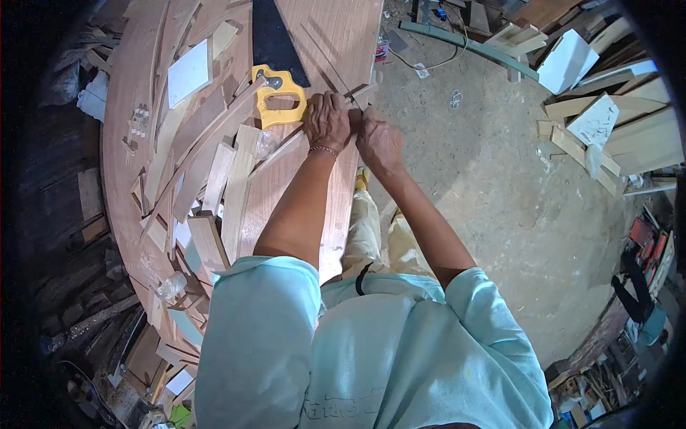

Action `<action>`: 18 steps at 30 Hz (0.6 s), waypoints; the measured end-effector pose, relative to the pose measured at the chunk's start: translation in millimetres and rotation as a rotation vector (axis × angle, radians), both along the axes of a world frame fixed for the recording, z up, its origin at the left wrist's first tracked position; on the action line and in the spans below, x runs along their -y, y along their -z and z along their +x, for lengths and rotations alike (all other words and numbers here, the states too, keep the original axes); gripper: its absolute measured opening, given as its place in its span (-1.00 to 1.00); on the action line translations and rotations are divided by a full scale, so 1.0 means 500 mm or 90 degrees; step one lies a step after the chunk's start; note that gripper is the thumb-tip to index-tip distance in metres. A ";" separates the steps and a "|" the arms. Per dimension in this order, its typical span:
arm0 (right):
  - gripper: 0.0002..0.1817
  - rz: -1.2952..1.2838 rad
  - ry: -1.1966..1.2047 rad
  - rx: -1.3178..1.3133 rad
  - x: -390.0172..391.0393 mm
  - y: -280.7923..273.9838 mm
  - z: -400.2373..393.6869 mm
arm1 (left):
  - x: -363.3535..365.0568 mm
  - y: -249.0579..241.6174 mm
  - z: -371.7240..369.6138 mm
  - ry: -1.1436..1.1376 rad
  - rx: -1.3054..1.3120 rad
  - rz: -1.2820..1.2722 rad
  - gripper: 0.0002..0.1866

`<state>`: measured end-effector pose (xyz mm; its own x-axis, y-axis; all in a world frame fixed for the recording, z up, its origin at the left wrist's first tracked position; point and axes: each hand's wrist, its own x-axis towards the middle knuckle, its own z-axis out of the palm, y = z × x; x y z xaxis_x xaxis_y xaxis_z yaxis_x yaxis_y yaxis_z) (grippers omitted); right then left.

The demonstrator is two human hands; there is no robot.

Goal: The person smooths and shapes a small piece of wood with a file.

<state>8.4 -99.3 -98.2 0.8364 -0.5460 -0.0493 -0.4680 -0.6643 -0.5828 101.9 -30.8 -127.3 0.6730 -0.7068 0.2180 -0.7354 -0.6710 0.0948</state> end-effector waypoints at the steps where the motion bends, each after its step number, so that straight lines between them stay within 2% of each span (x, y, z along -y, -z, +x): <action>1: -0.80 0.014 0.008 -0.025 -0.006 0.003 -0.014 | 0.000 -0.001 -0.001 0.003 -0.003 0.006 -0.84; 5: -0.80 0.018 0.016 -0.038 -0.024 0.025 -0.077 | 0.001 -0.015 -0.005 -0.002 -0.035 0.004 -0.84; 8: -0.83 0.030 0.019 -0.063 -0.017 -0.018 -0.083 | -0.003 0.001 -0.005 0.010 -0.031 -0.001 -0.86; 16: -0.86 -0.004 0.043 -0.019 -0.007 -0.023 -0.080 | -0.001 -0.007 0.000 0.029 -0.002 -0.033 -0.92; 18: -0.84 0.028 0.101 -0.012 -0.003 -0.040 -0.071 | -0.001 -0.004 -0.003 0.021 0.014 -0.006 -0.92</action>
